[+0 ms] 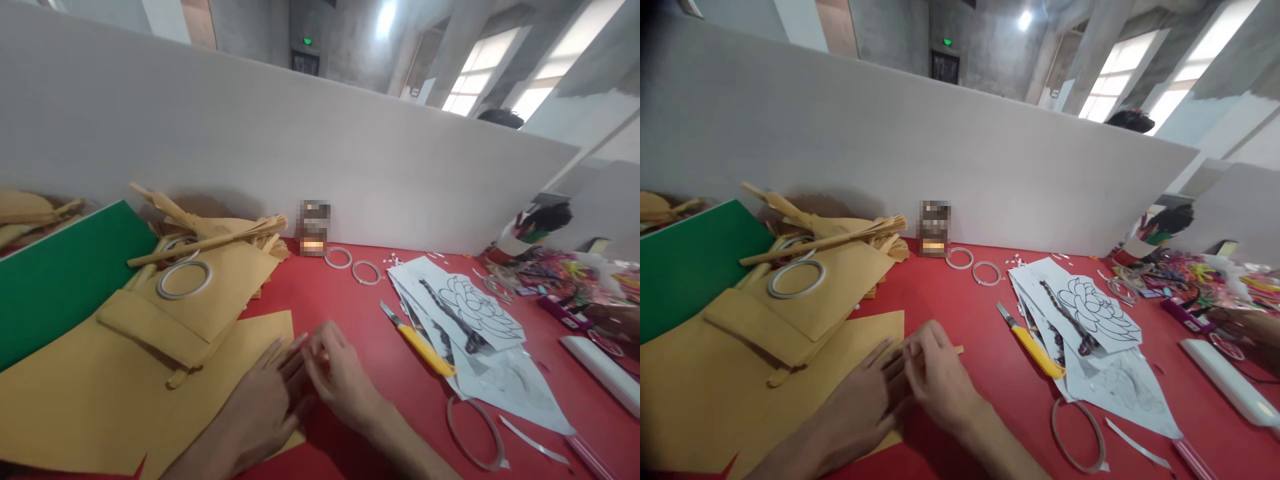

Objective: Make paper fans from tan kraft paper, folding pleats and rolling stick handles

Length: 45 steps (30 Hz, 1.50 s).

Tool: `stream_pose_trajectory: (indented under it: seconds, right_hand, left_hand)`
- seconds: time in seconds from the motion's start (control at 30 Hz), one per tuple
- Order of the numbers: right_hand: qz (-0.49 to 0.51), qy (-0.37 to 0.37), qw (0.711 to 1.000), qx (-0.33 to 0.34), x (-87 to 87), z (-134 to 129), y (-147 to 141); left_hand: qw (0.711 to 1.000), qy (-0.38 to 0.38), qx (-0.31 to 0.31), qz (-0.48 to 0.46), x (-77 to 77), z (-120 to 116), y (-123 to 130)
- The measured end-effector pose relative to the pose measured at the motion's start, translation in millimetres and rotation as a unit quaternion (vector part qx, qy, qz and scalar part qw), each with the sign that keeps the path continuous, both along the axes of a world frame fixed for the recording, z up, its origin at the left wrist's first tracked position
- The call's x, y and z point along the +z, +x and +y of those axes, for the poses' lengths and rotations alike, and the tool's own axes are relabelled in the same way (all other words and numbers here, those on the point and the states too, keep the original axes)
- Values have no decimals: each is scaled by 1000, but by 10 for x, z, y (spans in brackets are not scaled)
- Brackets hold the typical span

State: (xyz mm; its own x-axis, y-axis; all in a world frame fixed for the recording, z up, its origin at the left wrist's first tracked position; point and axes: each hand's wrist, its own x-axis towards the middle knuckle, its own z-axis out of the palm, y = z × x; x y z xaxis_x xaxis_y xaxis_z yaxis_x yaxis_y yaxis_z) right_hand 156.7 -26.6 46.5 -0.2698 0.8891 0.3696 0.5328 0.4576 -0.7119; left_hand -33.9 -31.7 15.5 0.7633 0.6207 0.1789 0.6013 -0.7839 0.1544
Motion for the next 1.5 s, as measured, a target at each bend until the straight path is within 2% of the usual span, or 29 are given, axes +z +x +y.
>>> stream_pose_trajectory:
  seconds: [0.03, 0.13, 0.23, 0.33, 0.47, 0.57, 0.73, 0.87, 0.93, 1.1, 1.2, 1.3, 1.4, 1.5]
  right_hand:
    - [72, -34, 997, -2, -10, 56, -106]
    - [232, -86, 964, -96, -138, 258, -320]
    - [289, -134, 938, -135, -298, 410, -278]
    - [289, -128, 935, -163, -366, 462, -58]
    - [261, -107, 945, -168, -356, 466, 198]
    - [234, -88, 953, -172, -349, 472, 268]
    - [169, -53, 972, -154, -376, 441, 243]
    - [99, -26, 990, -97, -391, 342, 186]
    - [78, -5, 993, -90, -363, 281, 163]
    - [53, 79, 985, -145, -174, 163, 186]
    - [1, 106, 985, -135, -110, 94, 229]
    - [-108, 102, 983, -108, -181, -7, 234]
    - [-229, 105, 964, -87, -319, -90, 222]
    - [-243, 102, 962, -67, -395, -66, 264]
  left_hand:
    - [1000, -4, -5, -2, 8, 2, 2]
    - [1000, 0, 2, -9, -13, 10, -2]
    - [999, 34, 15, -15, -104, 21, -35]
    - [997, 73, 17, -24, -181, 26, -99]
    - [995, 91, 22, -22, -155, 12, -194]
    - [995, 100, 20, -20, -98, -35, -270]
    - [992, 116, 40, -21, -78, -207, -454]
    - [991, 115, 61, -16, -96, -314, -574]
    - [992, 104, 66, -18, -112, -331, -589]
    - [994, 71, 83, -20, -160, -325, -471]
    - [992, 60, 109, -20, -176, -303, -289]
    - [988, 63, 139, -13, -212, -274, -88]
    - [980, 80, 179, -20, -276, -264, 22]
    - [978, 102, 180, -33, -309, -277, 1]
